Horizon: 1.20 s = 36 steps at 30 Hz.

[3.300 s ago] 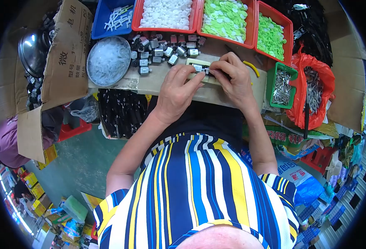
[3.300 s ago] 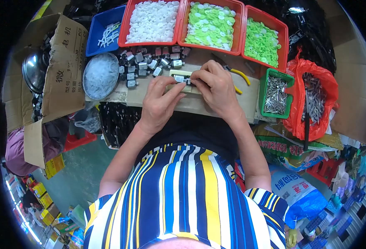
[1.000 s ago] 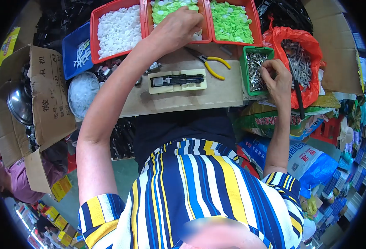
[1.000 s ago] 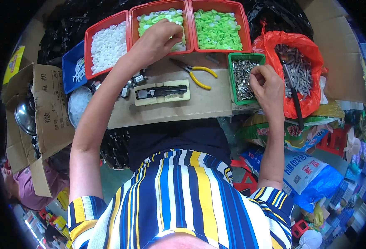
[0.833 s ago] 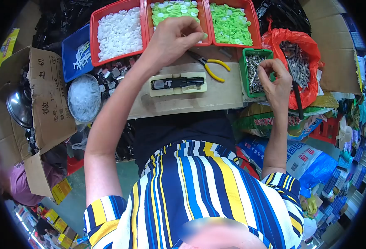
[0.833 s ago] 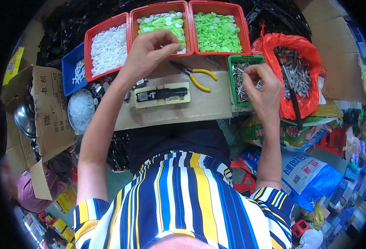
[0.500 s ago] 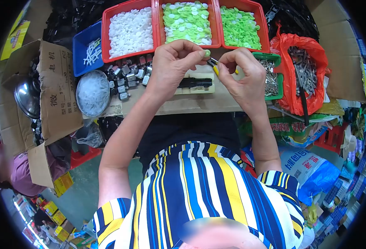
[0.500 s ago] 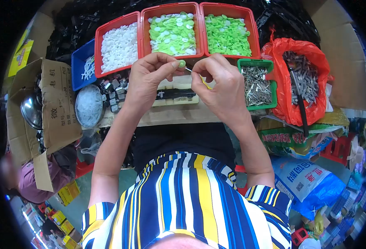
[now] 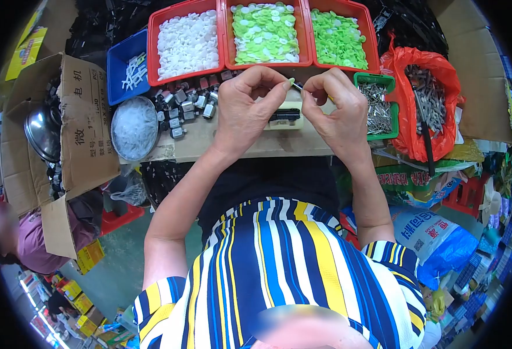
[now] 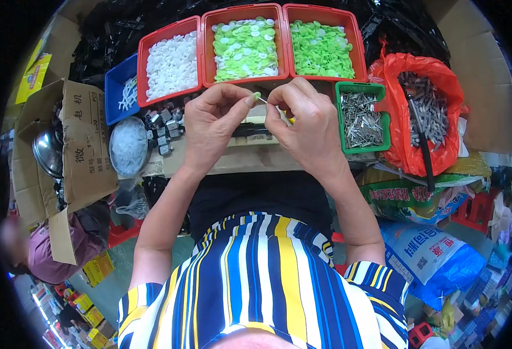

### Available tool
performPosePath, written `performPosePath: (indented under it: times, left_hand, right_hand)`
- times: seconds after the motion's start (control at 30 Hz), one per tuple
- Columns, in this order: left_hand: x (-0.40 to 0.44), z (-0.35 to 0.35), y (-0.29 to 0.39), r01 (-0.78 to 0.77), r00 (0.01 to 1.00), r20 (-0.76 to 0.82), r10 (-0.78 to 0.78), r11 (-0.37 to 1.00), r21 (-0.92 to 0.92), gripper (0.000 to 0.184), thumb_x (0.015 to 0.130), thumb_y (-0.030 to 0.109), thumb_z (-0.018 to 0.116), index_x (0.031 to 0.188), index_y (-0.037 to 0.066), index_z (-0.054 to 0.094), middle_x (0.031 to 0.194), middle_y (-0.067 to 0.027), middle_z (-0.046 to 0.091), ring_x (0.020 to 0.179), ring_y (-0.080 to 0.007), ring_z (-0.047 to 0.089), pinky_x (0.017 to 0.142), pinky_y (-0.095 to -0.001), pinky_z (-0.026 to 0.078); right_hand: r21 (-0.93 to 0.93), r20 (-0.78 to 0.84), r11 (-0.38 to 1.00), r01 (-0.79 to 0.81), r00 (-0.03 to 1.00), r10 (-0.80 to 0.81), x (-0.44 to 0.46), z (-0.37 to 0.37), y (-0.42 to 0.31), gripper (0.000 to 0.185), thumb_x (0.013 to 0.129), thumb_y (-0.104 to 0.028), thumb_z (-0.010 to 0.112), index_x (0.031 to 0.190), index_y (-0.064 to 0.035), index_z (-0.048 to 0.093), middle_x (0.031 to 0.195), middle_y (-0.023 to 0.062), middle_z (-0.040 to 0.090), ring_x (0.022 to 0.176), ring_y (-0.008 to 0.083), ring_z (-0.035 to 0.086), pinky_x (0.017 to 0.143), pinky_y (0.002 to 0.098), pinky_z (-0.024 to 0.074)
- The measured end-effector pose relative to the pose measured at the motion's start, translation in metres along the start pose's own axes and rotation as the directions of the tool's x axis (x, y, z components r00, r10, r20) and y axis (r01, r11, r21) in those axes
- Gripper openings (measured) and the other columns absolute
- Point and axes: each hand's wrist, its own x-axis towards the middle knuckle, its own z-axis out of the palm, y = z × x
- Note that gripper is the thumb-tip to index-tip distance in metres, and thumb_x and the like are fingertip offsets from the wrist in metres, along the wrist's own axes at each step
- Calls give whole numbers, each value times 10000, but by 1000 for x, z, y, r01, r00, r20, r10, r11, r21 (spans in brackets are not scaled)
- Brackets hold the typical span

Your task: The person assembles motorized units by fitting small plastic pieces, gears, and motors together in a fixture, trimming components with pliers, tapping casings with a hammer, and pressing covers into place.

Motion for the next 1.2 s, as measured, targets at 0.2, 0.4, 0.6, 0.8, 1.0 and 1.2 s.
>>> performPosePath:
  times: [0.2,0.4,0.6,0.8,1.0,1.2]
  left_hand:
    - [-7,-3,-5,-10,999,-32,10,1000,-14,99,898,45,680,972,-22,676,880,-21,687,781,-38,616,697,-178,493]
    - [-10,-5,-7,-27,995,-99,18,995,-92,110,885,72,679,919,-32,678,805,-19,674,714,-42,606,650,-196,502]
    - [-13,-6,-10,-19,995,-102,9,995,-101,103,893,58,681,953,-26,675,865,-28,683,774,-50,619,688,-193,504]
    - [-14,-2,-9,-27,995,-95,17,994,-105,118,894,52,692,989,-16,676,915,-38,693,820,-59,637,717,-185,505]
    - [-15,4,-8,-51,989,-140,42,997,-65,104,893,45,671,961,-33,672,859,-24,676,763,-40,603,682,-195,507]
    - [-18,2,-9,-61,989,-143,49,995,-84,108,894,41,680,982,-21,676,884,-27,684,782,-43,614,693,-188,504]
  right_hand:
    - [26,8,1000,-13,1000,13,2,4,-7,104,743,-2,692,807,-14,612,766,82,599,632,206,630,572,316,489]
    - [3,28,1000,-3,1000,3,3,8,-11,99,744,-5,693,801,-17,613,760,74,601,627,194,633,580,313,493]
    - [12,20,1000,15,1000,-15,2,9,-11,103,741,-8,696,799,-23,612,749,73,596,623,203,632,582,315,491]
    - [22,15,1000,-1,1000,1,-1,8,-8,106,739,-10,697,794,-30,609,744,70,594,616,203,625,578,323,483]
    - [52,6,999,1,1000,-1,-3,6,-8,116,735,53,682,815,13,609,758,75,587,639,159,592,581,282,476]
    - [41,25,999,-7,1000,6,-3,8,-8,114,736,52,680,814,14,607,760,77,584,639,158,593,583,279,479]
